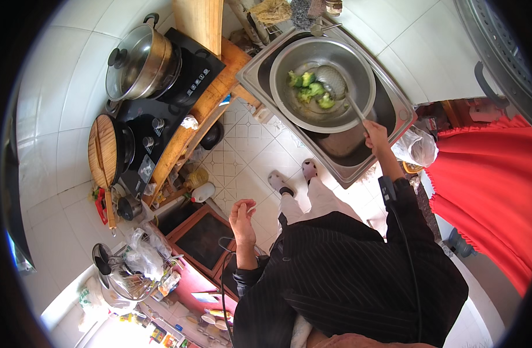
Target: The person cuts a head of broccoli into florets using a cleaver, places the florets into a bowl of water in the sink, and then stores the remaining broccoli in a plastic bag inside the refrigerator. The person also washes the florets in the sink.
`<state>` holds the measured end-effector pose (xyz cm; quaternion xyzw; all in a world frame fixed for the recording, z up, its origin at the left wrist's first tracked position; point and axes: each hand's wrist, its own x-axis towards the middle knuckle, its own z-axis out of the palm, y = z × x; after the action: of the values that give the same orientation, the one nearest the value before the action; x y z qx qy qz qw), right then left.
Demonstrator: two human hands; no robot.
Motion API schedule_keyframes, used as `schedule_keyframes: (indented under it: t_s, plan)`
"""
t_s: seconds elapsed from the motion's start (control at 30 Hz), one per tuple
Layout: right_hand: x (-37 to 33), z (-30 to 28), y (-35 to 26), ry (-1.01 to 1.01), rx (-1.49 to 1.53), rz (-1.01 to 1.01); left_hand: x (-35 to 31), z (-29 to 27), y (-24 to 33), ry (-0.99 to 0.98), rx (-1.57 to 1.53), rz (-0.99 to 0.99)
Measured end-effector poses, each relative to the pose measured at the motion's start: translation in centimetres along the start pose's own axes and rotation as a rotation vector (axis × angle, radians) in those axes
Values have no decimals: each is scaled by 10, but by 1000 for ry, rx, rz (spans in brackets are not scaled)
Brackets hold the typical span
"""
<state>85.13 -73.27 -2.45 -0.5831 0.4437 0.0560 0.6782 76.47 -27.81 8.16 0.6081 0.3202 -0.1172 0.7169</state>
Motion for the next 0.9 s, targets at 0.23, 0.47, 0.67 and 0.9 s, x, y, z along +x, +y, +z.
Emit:
schedule_keyframes:
  t_s: [0.23, 0.47, 0.67, 0.9]
  plan:
    - [-31, -2, 17, -115, -349, -387, 6, 4, 1, -2, -15, -14]
    - [9, -3, -7, 186, -572, -761, 6, 9, -1, -36, 25, 6]
    - [58, -1, -31, 365, -606, -646, 4, 4, -5, -5, 22, -10]
    - [71, 43, -6, -131, 180, 243, 0, 5, -8, -11, 24, -7]
